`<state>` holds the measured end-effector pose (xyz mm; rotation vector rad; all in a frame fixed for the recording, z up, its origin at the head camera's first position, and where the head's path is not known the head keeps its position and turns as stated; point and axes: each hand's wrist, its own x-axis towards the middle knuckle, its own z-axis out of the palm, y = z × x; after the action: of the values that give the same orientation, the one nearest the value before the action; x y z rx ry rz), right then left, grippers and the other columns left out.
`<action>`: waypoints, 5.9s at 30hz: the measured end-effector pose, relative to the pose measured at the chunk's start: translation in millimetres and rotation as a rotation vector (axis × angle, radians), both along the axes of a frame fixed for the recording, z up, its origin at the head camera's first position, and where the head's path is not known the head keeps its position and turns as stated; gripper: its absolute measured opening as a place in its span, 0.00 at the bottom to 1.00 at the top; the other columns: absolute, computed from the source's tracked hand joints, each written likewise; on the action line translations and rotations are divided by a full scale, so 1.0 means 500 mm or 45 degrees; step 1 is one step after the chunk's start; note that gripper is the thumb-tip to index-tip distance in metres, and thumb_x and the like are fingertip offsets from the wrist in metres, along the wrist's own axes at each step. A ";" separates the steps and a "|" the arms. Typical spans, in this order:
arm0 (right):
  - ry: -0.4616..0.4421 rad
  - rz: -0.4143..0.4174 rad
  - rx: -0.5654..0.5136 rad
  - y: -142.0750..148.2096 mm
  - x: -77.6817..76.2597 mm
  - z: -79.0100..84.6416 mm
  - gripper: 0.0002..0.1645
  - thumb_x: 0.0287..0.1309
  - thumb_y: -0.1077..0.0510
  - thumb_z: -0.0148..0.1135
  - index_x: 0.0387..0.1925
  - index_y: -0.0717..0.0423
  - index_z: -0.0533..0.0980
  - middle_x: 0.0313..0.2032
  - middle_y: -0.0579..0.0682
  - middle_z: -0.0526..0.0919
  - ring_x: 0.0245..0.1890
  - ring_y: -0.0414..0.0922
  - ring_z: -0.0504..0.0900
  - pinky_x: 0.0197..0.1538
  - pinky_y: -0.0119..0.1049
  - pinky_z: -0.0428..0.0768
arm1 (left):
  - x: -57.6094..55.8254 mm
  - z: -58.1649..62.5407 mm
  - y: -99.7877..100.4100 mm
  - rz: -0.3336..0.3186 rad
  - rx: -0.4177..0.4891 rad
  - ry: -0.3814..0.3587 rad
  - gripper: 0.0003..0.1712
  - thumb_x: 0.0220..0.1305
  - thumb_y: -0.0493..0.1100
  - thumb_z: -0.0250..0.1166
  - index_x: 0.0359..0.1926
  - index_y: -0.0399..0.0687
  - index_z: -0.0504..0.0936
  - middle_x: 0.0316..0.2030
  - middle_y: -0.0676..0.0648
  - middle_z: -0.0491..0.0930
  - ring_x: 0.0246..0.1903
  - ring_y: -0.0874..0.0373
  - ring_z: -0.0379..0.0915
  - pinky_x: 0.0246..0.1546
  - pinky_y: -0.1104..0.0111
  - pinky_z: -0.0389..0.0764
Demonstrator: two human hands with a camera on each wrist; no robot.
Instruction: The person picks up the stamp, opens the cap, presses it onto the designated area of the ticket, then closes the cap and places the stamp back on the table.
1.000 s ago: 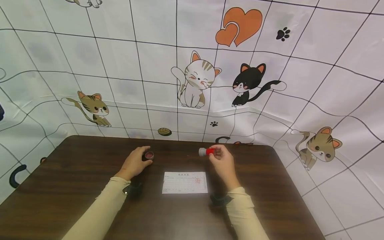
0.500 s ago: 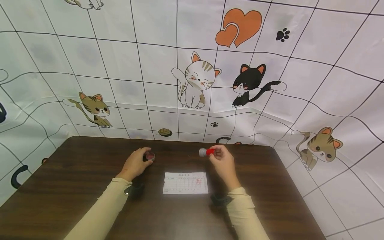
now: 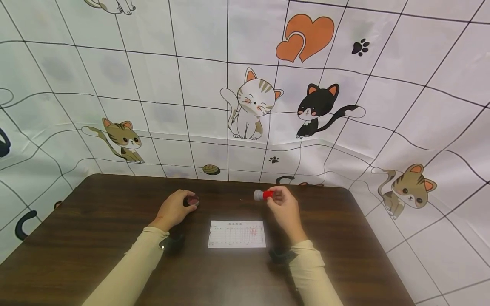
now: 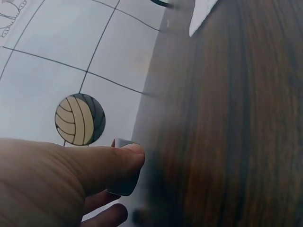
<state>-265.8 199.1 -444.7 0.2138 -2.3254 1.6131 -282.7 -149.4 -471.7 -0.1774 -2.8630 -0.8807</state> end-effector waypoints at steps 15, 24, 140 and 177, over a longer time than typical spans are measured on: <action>0.003 0.013 -0.008 -0.010 0.018 0.023 0.17 0.65 0.71 0.64 0.55 0.69 0.77 0.52 0.67 0.83 0.46 0.46 0.82 0.48 0.17 0.78 | 0.016 0.041 0.023 -0.059 0.096 0.067 0.25 0.68 0.45 0.72 0.63 0.47 0.78 0.52 0.44 0.84 0.52 0.47 0.81 0.52 0.49 0.80; 0.020 0.041 -0.040 -0.021 0.035 0.046 0.17 0.64 0.73 0.63 0.54 0.74 0.76 0.52 0.70 0.82 0.45 0.43 0.82 0.47 0.18 0.79 | 0.032 0.072 0.045 -0.121 0.086 0.180 0.28 0.67 0.46 0.73 0.66 0.47 0.78 0.61 0.43 0.81 0.61 0.45 0.77 0.60 0.47 0.78; 0.047 0.405 0.157 -0.045 0.049 0.011 0.19 0.67 0.64 0.68 0.58 0.61 0.80 0.49 0.60 0.87 0.47 0.56 0.88 0.50 0.29 0.84 | 0.093 0.084 0.123 -0.461 -0.025 0.225 0.36 0.65 0.53 0.74 0.71 0.51 0.74 0.63 0.48 0.79 0.52 0.55 0.83 0.52 0.58 0.85; 0.014 0.136 0.315 0.071 0.020 -0.016 0.18 0.66 0.67 0.68 0.54 0.72 0.78 0.46 0.67 0.86 0.45 0.55 0.85 0.44 0.19 0.80 | 0.115 0.017 0.100 -0.648 -0.434 0.036 0.35 0.61 0.63 0.74 0.62 0.49 0.84 0.62 0.45 0.78 0.60 0.50 0.77 0.60 0.54 0.79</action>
<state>-255.7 234.4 -452.6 0.4062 -2.5405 1.3610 -225.0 -99.2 -463.2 -0.9773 -2.9605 -0.4290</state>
